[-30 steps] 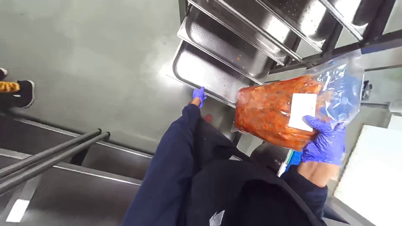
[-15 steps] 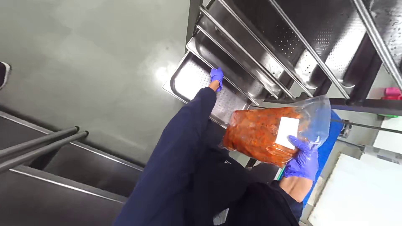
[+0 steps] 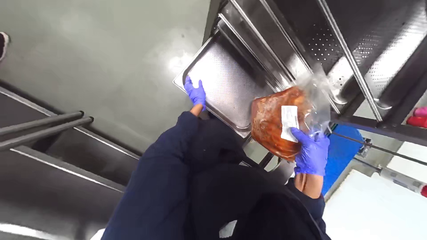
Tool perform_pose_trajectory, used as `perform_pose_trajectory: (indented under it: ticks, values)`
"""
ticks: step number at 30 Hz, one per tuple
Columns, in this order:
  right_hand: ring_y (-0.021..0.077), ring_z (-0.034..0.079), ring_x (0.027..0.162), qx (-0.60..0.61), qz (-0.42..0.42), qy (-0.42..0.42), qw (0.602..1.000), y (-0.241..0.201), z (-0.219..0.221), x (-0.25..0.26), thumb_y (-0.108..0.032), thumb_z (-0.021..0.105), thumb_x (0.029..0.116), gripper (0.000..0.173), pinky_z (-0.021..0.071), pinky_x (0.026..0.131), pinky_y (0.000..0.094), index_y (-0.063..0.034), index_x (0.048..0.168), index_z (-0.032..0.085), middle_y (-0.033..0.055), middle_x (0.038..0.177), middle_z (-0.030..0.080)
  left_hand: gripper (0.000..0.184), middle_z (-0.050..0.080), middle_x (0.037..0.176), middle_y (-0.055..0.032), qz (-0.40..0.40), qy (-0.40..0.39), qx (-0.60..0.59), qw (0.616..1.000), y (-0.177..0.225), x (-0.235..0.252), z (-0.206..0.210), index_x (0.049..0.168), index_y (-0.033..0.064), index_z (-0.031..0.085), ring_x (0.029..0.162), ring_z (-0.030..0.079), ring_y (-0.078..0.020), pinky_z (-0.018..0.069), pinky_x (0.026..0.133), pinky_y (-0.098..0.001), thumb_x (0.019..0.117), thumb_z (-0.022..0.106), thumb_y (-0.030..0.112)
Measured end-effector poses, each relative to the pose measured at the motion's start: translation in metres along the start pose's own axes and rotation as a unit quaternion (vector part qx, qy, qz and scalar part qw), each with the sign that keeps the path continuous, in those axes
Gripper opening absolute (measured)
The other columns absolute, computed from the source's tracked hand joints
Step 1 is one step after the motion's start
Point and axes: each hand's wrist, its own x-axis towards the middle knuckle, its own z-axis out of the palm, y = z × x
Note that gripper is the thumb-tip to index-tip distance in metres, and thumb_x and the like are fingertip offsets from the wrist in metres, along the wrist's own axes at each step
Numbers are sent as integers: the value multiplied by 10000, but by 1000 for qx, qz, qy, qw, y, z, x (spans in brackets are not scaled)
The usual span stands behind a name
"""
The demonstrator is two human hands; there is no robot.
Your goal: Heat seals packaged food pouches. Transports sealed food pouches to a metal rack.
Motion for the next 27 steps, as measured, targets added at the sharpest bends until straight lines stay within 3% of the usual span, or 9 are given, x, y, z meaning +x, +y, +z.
perform_pose_trajectory:
  ticks: [4,8,11,12,14,17,20,23,27]
  values:
    - [-10,636,597,-16,-40,-130,991,-15,42,-10,129,684,737,328,563,569,187,-188,716,601,-113,648,661,921,319,1609,-247,-164,7,-53,985,-31,-1,-64,1638,148,153,1406,412,-447,431,1050,-626,954,601,573]
    - [-12,562,534,-4,-75,-212,974,-24,72,-11,123,681,715,431,515,529,178,-247,612,484,-125,581,589,736,608,1361,-99,-163,-218,-252,928,-47,3,-78,1494,185,445,1200,604,-256,525,954,-472,1027,201,699]
    - [1,585,555,-35,-81,-262,961,-24,103,13,98,708,739,394,533,543,191,-224,662,493,-111,603,597,798,674,1200,-72,-116,-234,-360,895,-62,10,-65,1404,177,525,1048,649,-198,554,863,-387,995,148,748]
    - [9,576,551,-53,-85,-285,953,-23,117,25,65,723,751,367,525,536,202,-215,677,497,-106,602,585,787,668,1258,-40,-94,-226,-386,889,-62,8,-64,1426,205,524,1136,635,-174,548,939,-386,990,167,754]
    - [13,530,531,-106,-113,-322,934,-21,143,54,-54,759,767,300,480,498,215,-218,739,510,-110,608,540,774,574,1460,-11,-49,-204,-428,879,-64,5,-57,1521,246,448,1350,527,-172,466,1107,-421,992,187,748]
    - [110,516,601,-212,-181,-338,899,-21,174,102,-91,735,843,163,443,518,295,-107,901,583,25,743,553,725,538,1496,-51,-49,-154,-452,877,-72,14,-37,1555,212,400,1376,505,-192,451,1127,-432,1036,196,675]
    - [315,657,940,-306,-175,-353,867,8,213,149,-146,659,969,245,532,821,536,-25,1180,686,199,1065,688,694,636,1020,-39,-140,-94,-364,916,-70,13,-30,1300,148,565,920,617,-147,533,794,-347,1022,255,702]
    - [439,652,1053,-410,-177,-307,841,66,230,194,-253,631,996,310,483,893,669,-8,1177,687,267,1107,685,689,638,1074,-87,-148,-106,-351,919,-75,18,-27,1391,116,500,929,626,-177,543,797,-355,1036,292,669]
    - [478,639,1134,-509,-204,-261,794,90,232,186,-285,498,1051,386,491,904,674,-17,1320,571,287,1204,659,568,608,915,-26,-135,-90,-359,919,-74,20,-23,1259,128,539,760,596,-105,519,668,-280,1052,335,616]
